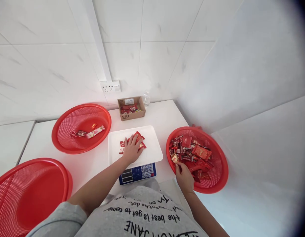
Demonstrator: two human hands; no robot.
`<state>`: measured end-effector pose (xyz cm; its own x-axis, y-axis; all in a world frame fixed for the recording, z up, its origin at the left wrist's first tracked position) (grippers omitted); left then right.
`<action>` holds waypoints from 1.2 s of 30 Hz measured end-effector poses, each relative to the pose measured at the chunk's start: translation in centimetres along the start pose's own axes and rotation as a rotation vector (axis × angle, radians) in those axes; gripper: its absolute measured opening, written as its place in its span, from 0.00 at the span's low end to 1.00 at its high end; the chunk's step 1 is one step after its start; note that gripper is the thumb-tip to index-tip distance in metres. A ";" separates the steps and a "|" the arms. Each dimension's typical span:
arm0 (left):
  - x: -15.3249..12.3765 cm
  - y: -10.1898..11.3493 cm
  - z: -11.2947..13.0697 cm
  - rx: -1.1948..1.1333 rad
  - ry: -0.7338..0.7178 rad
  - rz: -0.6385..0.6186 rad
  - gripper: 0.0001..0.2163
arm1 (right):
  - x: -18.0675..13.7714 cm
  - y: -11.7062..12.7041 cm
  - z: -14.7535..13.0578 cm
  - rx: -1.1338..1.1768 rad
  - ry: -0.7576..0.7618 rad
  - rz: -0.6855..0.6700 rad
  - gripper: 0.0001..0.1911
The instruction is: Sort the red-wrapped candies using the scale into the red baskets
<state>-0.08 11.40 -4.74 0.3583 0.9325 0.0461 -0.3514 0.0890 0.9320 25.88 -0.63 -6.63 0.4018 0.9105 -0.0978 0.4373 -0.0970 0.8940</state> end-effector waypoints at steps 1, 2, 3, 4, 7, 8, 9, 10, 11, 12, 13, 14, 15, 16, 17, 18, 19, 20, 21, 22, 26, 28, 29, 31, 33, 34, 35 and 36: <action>0.0 0.2 0.0 -0.005 0.000 0.006 0.22 | 0.0 0.0 0.0 0.002 -0.001 -0.002 0.18; -0.1 0.4 0.0 -0.010 0.002 0.013 0.22 | 0.0 0.0 0.0 0.002 -0.004 -0.003 0.18; -0.3 0.7 -0.1 -0.014 0.005 0.020 0.22 | 0.0 0.0 0.0 0.000 -0.010 -0.005 0.18; -0.5 0.9 -0.1 -0.017 0.010 0.026 0.23 | 0.0 0.0 0.0 -0.002 -0.016 -0.006 0.18; -1.5 1.3 -0.7 -0.009 0.030 0.037 0.26 | 0.0 0.0 0.1 -0.010 -0.030 0.000 0.18; -1.8 1.3 -0.9 -0.005 0.035 0.033 0.27 | 0.0 -0.1 0.0 -0.015 -0.034 0.002 0.18; -2.1 1.2 -1.2 -0.003 0.036 0.025 0.28 | 0.0 -0.1 0.0 -0.020 -0.039 0.004 0.18; -2.4 1.1 -1.4 -0.004 0.034 0.014 0.28 | -0.1 -0.1 0.0 -0.026 -0.044 0.005 0.18; -2.6 0.9 -1.6 -0.006 0.029 0.003 0.29 | -0.1 -0.1 -0.1 -0.033 -0.047 0.007 0.18; -2.7 0.7 -1.8 -0.007 0.022 -0.004 0.29 | -0.1 -0.1 -0.1 -0.040 -0.049 0.009 0.18; -2.8 0.5 -1.9 -0.007 0.017 -0.006 0.29 | -0.1 -0.1 -0.2 -0.045 -0.049 0.014 0.18; -2.8 0.3 -2.0 -0.004 0.011 -0.004 0.29 | -0.1 -0.1 -0.2 -0.050 -0.046 0.019 0.18; -2.8 0.2 -2.1 0.000 0.008 0.001 0.28 | -0.1 -0.1 -0.2 -0.055 -0.046 0.025 0.18; -2.8 0.2 -2.1 0.004 0.004 0.005 0.28 | -0.2 -0.1 -0.3 -0.059 -0.049 0.030 0.18; -2.8 0.2 -2.1 0.005 0.001 0.006 0.28 | -0.2 -0.1 -0.3 -0.062 -0.053 0.033 0.18; -2.8 0.2 -2.1 0.004 -0.004 0.004 0.28 | -0.2 -0.1 -0.3 -0.065 -0.059 0.034 0.18; -2.8 0.3 -2.1 0.000 -0.011 -0.001 0.28 | -0.2 -0.1 -0.3 -0.069 -0.069 0.032 0.18; -2.8 0.4 -2.1 -0.004 -0.022 -0.008 0.28 | -0.2 -0.1 -0.3 -0.074 -0.080 0.028 0.19; -2.8 0.5 -2.1 -0.008 -0.033 -0.016 0.28 | -0.3 -0.1 -0.4 -0.081 -0.092 0.021 0.18; -2.9 0.7 -2.2 -0.013 -0.044 -0.028 0.29 | -0.3 -0.1 -0.4 -0.089 -0.103 0.011 0.18; -3.2 1.4 -2.6 -0.050 -0.051 -0.072 0.31 | -0.4 0.1 -0.8 -0.130 -0.157 -0.025 0.18; -3.4 1.7 -2.8 -0.075 -0.038 -0.083 0.31 | -0.4 0.2 -0.9 -0.141 -0.170 -0.036 0.18; -3.6 1.8 -2.8 -0.085 -0.035 -0.087 0.31 | -0.5 0.2 -1.0 -0.143 -0.169 -0.041 0.18; -3.9 2.1 -2.7 -0.099 -0.037 -0.092 0.31 | -0.4 0.2 -1.0 -0.143 -0.163 -0.051 0.18; -4.2 2.4 -2.5 -0.109 -0.039 -0.088 0.30 | -0.4 0.1 -0.9 -0.141 -0.165 -0.061 0.18; -4.3 2.6 -2.5 -0.115 -0.036 -0.084 0.29 | -0.4 0.1 -0.9 -0.142 -0.169 -0.066 0.18; -4.3 2.8 -2.4 -0.119 -0.029 -0.081 0.29 | -0.3 0.0 -0.8 -0.143 -0.174 -0.073 0.18; -4.3 3.0 -2.3 -0.122 -0.021 -0.081 0.28 | -0.3 0.0 -0.8 -0.144 -0.175 -0.076 0.18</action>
<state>-4.67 8.50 -2.99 0.4073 0.9131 -0.0183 -0.4230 0.2064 0.8823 25.13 -0.60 -6.26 0.5106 0.8285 -0.2301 0.3570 0.0391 0.9333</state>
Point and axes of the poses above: each hand's wrist, its own x-axis towards the middle knuckle, its own y-axis out of the back of the hand, z = x × y, the point moved 2 cm from there along x, towards the middle knuckle, and after that the axes turned 6 degrees about -x, right-handed, at the moved point
